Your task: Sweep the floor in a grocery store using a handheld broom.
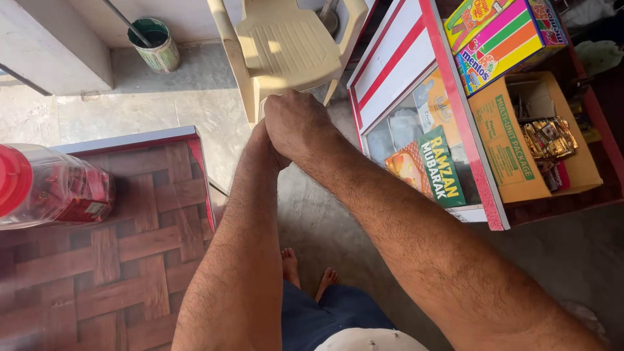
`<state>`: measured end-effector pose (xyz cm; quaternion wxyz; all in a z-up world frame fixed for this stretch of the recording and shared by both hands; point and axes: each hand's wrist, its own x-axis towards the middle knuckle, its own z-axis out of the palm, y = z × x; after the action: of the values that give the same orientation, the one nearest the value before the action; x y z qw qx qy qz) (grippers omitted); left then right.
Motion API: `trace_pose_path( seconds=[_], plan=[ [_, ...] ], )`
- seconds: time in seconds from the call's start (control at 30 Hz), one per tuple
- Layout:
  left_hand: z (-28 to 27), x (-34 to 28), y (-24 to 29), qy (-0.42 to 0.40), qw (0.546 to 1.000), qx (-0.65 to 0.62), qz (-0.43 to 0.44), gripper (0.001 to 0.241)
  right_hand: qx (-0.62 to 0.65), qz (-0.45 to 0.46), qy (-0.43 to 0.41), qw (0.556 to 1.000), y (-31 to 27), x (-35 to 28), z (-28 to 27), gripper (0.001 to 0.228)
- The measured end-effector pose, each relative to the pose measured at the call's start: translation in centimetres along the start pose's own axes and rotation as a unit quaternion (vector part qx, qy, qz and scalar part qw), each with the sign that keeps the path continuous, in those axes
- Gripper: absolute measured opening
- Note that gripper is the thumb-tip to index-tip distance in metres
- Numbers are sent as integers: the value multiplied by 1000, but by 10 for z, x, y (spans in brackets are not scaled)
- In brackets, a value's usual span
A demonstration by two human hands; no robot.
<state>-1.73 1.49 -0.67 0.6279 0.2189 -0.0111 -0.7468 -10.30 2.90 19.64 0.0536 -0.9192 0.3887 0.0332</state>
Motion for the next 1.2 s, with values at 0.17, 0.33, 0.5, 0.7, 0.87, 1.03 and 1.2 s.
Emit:
trace_pose_path(
  seconds=[0.17,0.33,0.5,0.7,0.87,1.03,1.2],
  plan=[
    [16,-21,-27,52,997,49,-37,34,11,69,-59,996,3,-39,-5,16],
    [23,-35,-68,134,981,124,-66,37,42,112,-72,990,18,-92,4,16],
    [-12,-27,-134,-3,817,577,6,30,51,148,-6,988,33,-160,15,15],
    [26,-83,-195,-59,659,750,3,33,35,177,-34,983,40,-219,12,15],
    [56,-98,-237,-165,659,734,2,36,18,225,-57,972,58,-252,17,15],
    [68,-97,-268,-181,598,781,0,33,27,281,-65,957,76,-281,19,16],
    [86,-80,-288,-133,779,605,-101,34,-17,299,-77,951,82,-294,5,18]
  ],
)
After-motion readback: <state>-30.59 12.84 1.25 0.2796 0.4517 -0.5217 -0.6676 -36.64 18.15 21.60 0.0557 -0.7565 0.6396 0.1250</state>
